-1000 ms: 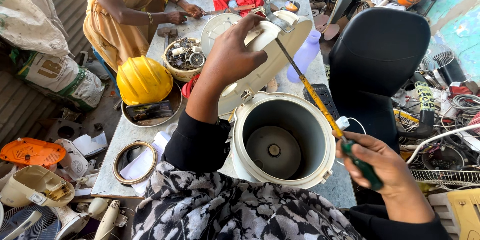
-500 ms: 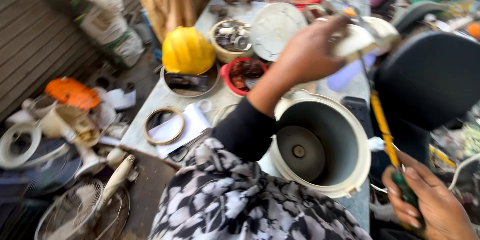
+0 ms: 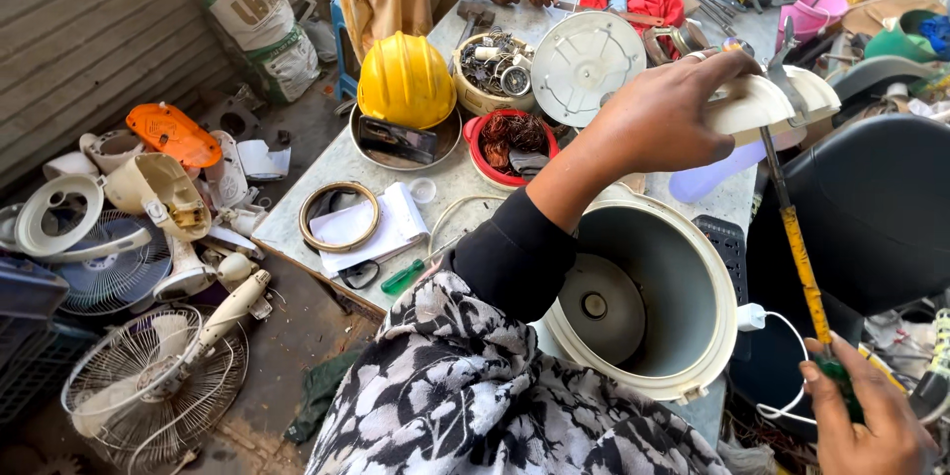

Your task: The person uses a screwdriver and a measuring tape to disassemble and measure the components of a rice cooker lid.

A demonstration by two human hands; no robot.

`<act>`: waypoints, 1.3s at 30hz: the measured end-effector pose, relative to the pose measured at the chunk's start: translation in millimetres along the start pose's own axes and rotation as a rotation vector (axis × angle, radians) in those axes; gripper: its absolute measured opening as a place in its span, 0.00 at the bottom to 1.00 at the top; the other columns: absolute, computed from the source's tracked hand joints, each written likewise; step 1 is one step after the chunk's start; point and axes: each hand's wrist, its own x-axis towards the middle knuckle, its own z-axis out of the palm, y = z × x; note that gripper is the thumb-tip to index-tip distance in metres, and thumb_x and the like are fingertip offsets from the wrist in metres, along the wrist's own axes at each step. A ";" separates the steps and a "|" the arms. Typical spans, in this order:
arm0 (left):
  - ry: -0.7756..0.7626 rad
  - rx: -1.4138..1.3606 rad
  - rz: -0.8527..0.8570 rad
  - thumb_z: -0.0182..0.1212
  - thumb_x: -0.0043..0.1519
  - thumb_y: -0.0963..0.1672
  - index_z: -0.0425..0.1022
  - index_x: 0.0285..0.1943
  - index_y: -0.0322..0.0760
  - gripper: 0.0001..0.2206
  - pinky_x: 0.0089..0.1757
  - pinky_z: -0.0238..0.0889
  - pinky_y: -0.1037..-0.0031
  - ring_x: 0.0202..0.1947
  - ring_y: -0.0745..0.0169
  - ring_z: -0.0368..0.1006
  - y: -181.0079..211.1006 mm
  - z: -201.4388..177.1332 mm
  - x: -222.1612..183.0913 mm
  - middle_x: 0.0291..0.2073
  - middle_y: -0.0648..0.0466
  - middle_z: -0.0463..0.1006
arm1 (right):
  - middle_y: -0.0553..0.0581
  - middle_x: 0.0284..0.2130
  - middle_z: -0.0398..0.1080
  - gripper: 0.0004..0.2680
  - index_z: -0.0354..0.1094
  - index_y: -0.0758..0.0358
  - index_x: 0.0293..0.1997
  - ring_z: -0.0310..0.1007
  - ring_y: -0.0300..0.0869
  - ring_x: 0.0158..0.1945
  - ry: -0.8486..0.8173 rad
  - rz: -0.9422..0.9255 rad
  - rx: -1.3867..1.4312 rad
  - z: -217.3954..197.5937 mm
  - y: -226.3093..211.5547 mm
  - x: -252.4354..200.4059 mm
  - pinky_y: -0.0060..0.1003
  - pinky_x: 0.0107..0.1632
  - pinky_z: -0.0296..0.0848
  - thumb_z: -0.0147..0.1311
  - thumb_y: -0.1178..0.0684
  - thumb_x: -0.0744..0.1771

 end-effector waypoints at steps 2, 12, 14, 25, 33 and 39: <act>0.021 0.002 0.005 0.68 0.47 0.48 0.68 0.64 0.46 0.32 0.56 0.67 0.65 0.57 0.49 0.76 -0.6 -1.2 1.4 0.53 0.51 0.81 | 0.71 0.48 0.76 0.15 0.66 0.70 0.65 0.73 0.45 0.31 -0.158 0.237 0.327 -4.8 3.0 7.8 0.39 0.27 0.74 0.49 0.63 0.69; 0.039 0.021 0.019 0.68 0.46 0.47 0.69 0.65 0.44 0.33 0.57 0.66 0.66 0.58 0.51 0.75 -7.3 -2.9 4.2 0.54 0.52 0.81 | 0.72 0.44 0.68 0.23 0.52 0.71 0.64 0.73 0.40 0.25 -0.247 0.081 0.738 12.7 28.6 18.7 0.32 0.21 0.73 0.59 0.69 0.64; 0.040 0.011 0.013 0.67 0.46 0.47 0.69 0.65 0.44 0.33 0.57 0.67 0.66 0.58 0.51 0.75 -5.9 -3.6 3.9 0.54 0.51 0.81 | 0.70 0.34 0.70 0.17 0.58 0.78 0.58 0.76 0.44 0.31 -0.070 0.160 0.412 15.8 24.9 16.9 0.36 0.31 0.78 0.59 0.70 0.64; 0.016 -0.001 0.003 0.66 0.47 0.47 0.69 0.66 0.45 0.32 0.57 0.67 0.65 0.58 0.50 0.76 1.3 -8.7 0.1 0.55 0.51 0.81 | 0.78 0.44 0.69 0.18 0.52 0.73 0.72 0.73 0.43 0.27 -0.650 0.266 1.461 -11.7 56.4 30.7 0.35 0.23 0.76 0.48 0.60 0.72; 0.002 0.016 0.018 0.67 0.47 0.47 0.69 0.65 0.44 0.32 0.56 0.66 0.64 0.57 0.50 0.75 4.1 -10.7 -2.9 0.54 0.52 0.81 | 0.68 0.31 0.70 0.16 0.60 0.76 0.55 0.72 0.44 0.28 0.031 0.128 0.358 24.3 -12.2 5.8 0.33 0.28 0.71 0.61 0.69 0.63; -0.019 -0.055 0.024 0.67 0.47 0.46 0.69 0.66 0.43 0.32 0.55 0.69 0.65 0.56 0.48 0.77 6.3 -18.5 -4.4 0.55 0.51 0.81 | 0.66 0.40 0.75 0.14 0.67 0.82 0.58 0.76 0.42 0.39 0.085 0.059 0.375 8.6 -30.3 5.1 0.30 0.40 0.76 0.59 0.64 0.66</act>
